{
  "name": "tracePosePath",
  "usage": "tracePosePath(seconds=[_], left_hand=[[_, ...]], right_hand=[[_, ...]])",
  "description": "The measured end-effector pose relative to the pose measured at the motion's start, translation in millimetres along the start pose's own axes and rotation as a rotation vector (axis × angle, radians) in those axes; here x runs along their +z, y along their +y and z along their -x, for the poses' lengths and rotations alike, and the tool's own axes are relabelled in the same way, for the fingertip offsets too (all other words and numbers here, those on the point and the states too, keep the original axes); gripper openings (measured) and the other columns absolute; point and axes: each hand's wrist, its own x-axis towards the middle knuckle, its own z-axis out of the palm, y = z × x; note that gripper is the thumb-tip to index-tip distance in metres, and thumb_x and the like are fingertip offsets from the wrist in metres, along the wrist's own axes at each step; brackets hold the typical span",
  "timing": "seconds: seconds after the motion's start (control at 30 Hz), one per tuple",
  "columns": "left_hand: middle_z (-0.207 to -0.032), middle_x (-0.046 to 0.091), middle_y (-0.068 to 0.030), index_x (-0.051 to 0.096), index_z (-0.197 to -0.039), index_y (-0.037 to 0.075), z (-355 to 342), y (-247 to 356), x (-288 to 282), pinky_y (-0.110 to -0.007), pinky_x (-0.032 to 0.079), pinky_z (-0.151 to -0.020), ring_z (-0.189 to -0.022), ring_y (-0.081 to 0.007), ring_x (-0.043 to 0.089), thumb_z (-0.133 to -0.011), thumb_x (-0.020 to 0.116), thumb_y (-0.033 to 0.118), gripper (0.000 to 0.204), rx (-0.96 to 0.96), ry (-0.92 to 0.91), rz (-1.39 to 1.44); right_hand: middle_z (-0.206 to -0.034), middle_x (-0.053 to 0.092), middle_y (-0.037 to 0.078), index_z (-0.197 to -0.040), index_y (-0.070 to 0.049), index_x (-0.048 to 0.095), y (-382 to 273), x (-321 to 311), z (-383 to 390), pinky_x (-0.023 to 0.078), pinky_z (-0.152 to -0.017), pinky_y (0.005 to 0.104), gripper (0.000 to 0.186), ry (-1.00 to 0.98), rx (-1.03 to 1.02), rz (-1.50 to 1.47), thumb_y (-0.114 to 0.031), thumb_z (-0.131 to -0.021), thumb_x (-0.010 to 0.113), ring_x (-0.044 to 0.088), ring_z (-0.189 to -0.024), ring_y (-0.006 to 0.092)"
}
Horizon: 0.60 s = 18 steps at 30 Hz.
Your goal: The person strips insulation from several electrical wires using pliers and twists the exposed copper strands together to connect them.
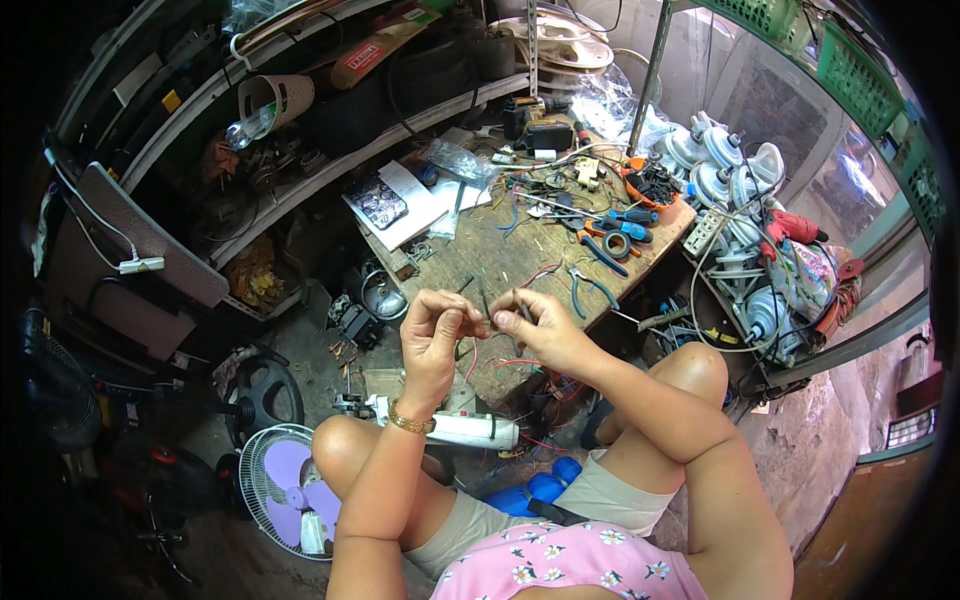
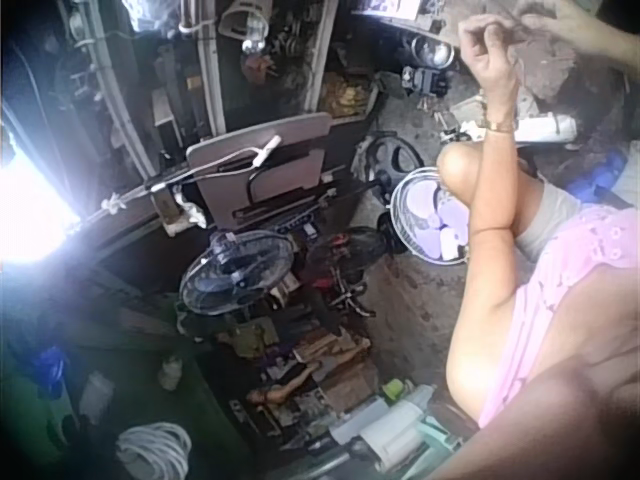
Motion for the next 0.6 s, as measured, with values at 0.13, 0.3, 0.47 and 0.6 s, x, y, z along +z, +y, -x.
tracePosePath(seconds=[0.13, 0.3, 0.47, 0.6], left_hand=[[-0.088, 0.056, -0.0098, 0.049, -0.089, 0.001, 0.0, 2.9, 0.4, -0.027, 0.053, -0.067, -0.075, -0.0138, 0.059, -0.092, 0.050, 0.006, 0.006, 0.033, -0.135, -0.216], [-0.089, 0.058, -0.0107, 0.052, -0.085, 0.000, 5.3, 2.8, 8.6, -0.024, 0.050, -0.067, -0.076, -0.0126, 0.059, -0.089, 0.052, 0.002, 0.004, 0.064, -0.151, -0.237], [-0.096, 0.056, -0.0110, 0.050, -0.092, 0.003, 16.9, -4.4, 10.5, -0.030, 0.052, -0.075, -0.088, -0.0164, 0.058, -0.092, 0.051, 0.012, 0.009, 0.162, 0.007, -0.165], [-0.107, 0.053, -0.0104, 0.047, -0.102, 0.005, 20.6, -8.0, 30.9, -0.033, 0.051, -0.081, -0.097, -0.0190, 0.057, -0.091, 0.055, 0.030, 0.028, -0.116, 0.121, 0.145]], right_hand=[[-0.076, 0.059, 0.002, -0.090, 0.000, 0.061, 2.2, -7.2, -11.0, 0.043, -0.063, 0.0220, 0.020, 0.083, -0.157, -0.074, -0.020, -0.086, 0.063, 0.052, -0.069, 0.0068], [-0.075, 0.061, 0.004, -0.086, -0.003, 0.057, -5.2, -12.3, -8.1, 0.040, -0.051, 0.0206, 0.016, 0.152, 0.041, -0.286, -0.018, -0.085, 0.063, 0.053, -0.057, 0.0066], [-0.076, 0.062, 0.006, -0.086, -0.006, 0.053, -5.0, -7.1, -7.4, 0.039, -0.044, 0.0206, 0.014, 0.194, 0.093, -0.529, -0.015, -0.085, 0.063, 0.054, -0.050, 0.0096], [-0.074, 0.061, 0.005, -0.085, -0.006, 0.053, -4.9, -7.0, -5.3, 0.039, -0.045, 0.0200, 0.012, 0.229, 0.030, -0.522, -0.013, -0.084, 0.063, 0.053, -0.051, 0.0083]])
